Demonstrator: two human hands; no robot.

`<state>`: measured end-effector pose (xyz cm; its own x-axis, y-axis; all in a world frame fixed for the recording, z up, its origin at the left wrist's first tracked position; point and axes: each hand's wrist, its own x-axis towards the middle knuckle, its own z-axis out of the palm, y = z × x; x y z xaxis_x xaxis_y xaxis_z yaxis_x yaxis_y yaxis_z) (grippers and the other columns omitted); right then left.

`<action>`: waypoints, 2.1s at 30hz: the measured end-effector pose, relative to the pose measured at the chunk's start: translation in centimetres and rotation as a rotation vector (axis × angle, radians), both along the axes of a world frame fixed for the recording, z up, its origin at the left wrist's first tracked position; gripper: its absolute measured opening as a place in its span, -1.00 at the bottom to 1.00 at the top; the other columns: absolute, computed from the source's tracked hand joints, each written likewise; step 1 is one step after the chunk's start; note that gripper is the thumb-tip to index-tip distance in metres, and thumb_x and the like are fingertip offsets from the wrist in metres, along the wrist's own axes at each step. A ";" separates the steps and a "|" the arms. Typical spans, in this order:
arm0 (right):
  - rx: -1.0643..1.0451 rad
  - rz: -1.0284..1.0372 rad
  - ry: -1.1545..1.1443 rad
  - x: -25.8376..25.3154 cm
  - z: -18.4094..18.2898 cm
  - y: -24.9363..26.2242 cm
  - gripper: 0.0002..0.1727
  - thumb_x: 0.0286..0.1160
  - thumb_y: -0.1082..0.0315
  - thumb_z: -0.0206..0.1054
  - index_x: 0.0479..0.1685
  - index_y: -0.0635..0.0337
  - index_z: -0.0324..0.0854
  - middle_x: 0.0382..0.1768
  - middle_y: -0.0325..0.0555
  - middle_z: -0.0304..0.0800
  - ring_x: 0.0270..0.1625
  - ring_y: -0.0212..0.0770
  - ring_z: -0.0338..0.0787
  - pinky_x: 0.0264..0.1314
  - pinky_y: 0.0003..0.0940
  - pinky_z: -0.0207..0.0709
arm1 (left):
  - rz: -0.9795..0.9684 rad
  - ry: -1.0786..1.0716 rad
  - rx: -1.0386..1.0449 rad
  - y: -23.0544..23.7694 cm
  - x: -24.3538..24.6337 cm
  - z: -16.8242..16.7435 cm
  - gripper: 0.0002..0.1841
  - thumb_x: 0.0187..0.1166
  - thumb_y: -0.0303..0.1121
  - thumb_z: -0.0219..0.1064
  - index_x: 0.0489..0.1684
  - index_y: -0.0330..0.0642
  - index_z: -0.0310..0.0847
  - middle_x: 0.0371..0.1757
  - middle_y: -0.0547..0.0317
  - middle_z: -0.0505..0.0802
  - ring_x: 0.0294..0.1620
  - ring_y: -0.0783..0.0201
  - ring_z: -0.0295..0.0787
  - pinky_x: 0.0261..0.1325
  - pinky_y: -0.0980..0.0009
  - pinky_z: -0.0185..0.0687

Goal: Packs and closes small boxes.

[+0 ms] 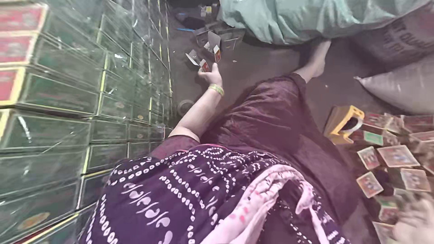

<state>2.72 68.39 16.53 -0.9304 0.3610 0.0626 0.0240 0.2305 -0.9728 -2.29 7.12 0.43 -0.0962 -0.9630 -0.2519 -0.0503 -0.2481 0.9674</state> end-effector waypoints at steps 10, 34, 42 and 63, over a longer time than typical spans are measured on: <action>0.225 -0.288 -0.564 8.9 -2.8 5.7 -0.49 0.60 0.31 0.39 0.48 0.31 0.48 0.10 0.08 0.77 -0.13 -0.26 0.84 -0.05 -0.32 0.77 | -0.304 0.330 -0.245 -7.8 2.7 -4.8 -0.49 0.90 -0.15 -0.14 0.61 -0.35 0.29 0.32 -0.06 0.73 0.23 0.18 0.75 0.31 0.16 0.73; 0.913 -0.189 -1.138 15.4 -10.8 11.4 -0.57 0.68 0.30 0.22 0.37 0.42 0.59 0.34 0.50 0.65 0.43 0.46 0.64 0.43 0.43 0.47 | -2.197 0.283 0.461 29.2 7.6 8.8 -0.08 0.60 0.47 -0.09 0.71 -0.15 0.15 0.30 0.14 0.79 0.29 0.29 0.75 0.37 0.22 0.70; 0.620 0.115 0.286 9.1 -1.3 0.0 -0.73 0.52 0.32 0.48 0.09 0.26 0.79 0.09 0.02 0.83 0.20 -0.21 0.80 0.33 -0.26 0.68 | -2.128 0.176 -0.069 30.3 6.1 8.1 0.05 0.02 -0.39 0.81 0.65 -0.20 0.20 0.23 0.12 0.83 0.23 0.34 0.82 0.36 0.28 0.77; 1.017 0.893 0.473 4.8 -3.5 -12.9 -0.79 0.71 0.26 0.24 -0.03 0.21 0.69 -0.04 -0.03 0.86 0.12 -0.05 0.81 0.25 -0.05 0.63 | -2.276 0.247 -0.141 28.8 5.3 4.9 -0.20 0.22 -0.44 0.63 0.53 -0.33 0.29 0.03 0.15 0.86 0.06 0.48 0.81 0.26 0.39 0.74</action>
<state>7.52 55.48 13.02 -0.6367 -0.7118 0.2965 -0.7711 0.5836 -0.2548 3.03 35.94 5.29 -0.6891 0.7240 -0.0321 0.0274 0.0702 0.9972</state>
